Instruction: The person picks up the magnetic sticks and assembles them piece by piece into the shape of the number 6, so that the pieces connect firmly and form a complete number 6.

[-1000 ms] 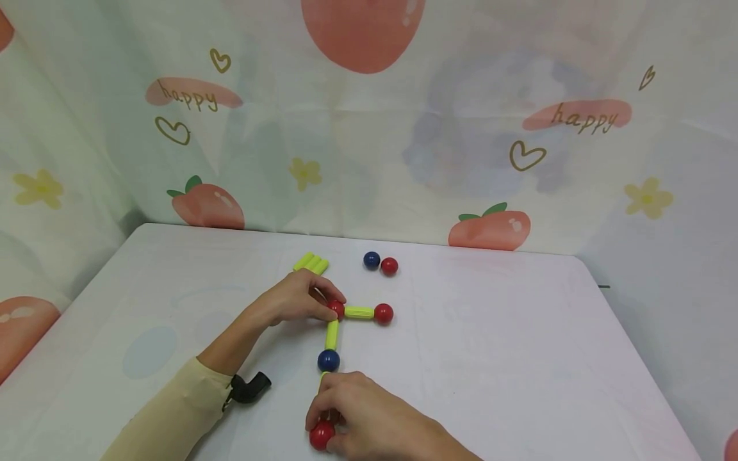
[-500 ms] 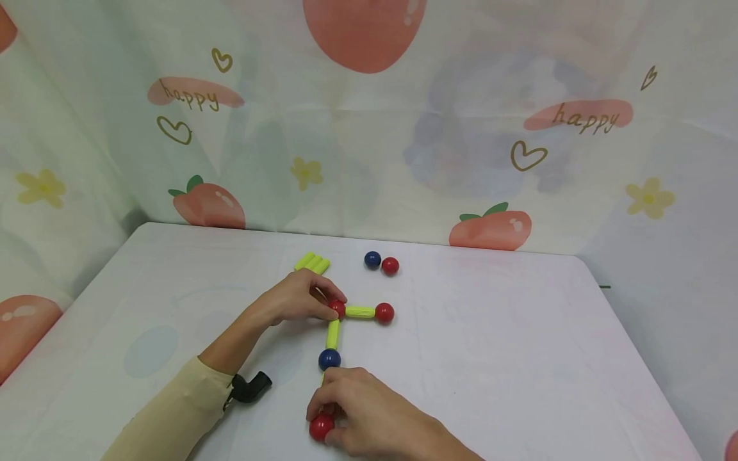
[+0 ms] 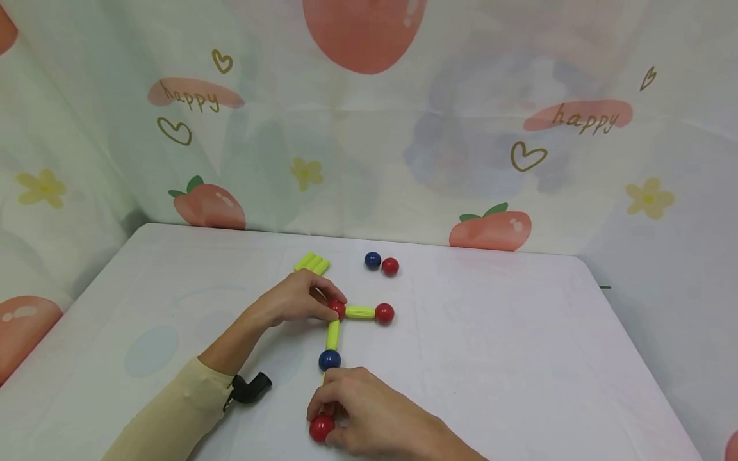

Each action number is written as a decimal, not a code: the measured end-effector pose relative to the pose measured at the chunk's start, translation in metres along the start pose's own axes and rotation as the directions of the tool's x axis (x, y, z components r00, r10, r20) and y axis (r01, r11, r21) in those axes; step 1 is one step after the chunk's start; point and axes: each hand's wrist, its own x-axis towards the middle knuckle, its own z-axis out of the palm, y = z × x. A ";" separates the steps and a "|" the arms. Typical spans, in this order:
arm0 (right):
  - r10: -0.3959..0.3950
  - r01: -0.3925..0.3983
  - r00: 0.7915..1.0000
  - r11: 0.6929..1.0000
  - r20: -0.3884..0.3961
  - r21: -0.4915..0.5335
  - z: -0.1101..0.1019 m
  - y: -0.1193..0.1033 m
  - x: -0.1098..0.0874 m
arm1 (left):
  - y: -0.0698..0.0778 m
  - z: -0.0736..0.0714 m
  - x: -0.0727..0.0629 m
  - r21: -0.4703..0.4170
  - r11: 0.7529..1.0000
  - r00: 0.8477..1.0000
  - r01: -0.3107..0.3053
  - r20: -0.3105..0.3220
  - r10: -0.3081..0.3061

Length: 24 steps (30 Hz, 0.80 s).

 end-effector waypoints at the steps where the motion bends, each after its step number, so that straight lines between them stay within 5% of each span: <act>1: -0.001 0.001 1.000 1.000 -0.001 0.002 -0.001 0.000 0.000 | 0.000 0.000 0.000 0.000 1.000 1.000 0.001 -0.001 -0.001; 7: 0.047 -0.044 0.998 0.997 -0.039 0.070 -0.012 0.002 -0.002 | 0.000 0.000 0.001 0.000 1.000 1.000 0.001 -0.004 -0.001; 16: 0.120 -0.102 0.968 0.991 -0.221 0.089 -0.035 0.021 -0.004 | 0.002 0.000 0.000 -0.001 1.000 1.000 0.002 0.005 -0.002; 19: 0.178 -0.163 0.931 0.984 -0.319 0.074 -0.042 0.027 -0.003 | 0.002 0.000 -0.001 -0.005 1.000 1.000 0.001 0.004 -0.001; 24: 0.269 -0.246 0.822 0.963 -0.502 0.113 -0.049 0.035 -0.001 | 0.002 0.000 -0.002 -0.019 1.000 1.000 0.000 0.008 0.000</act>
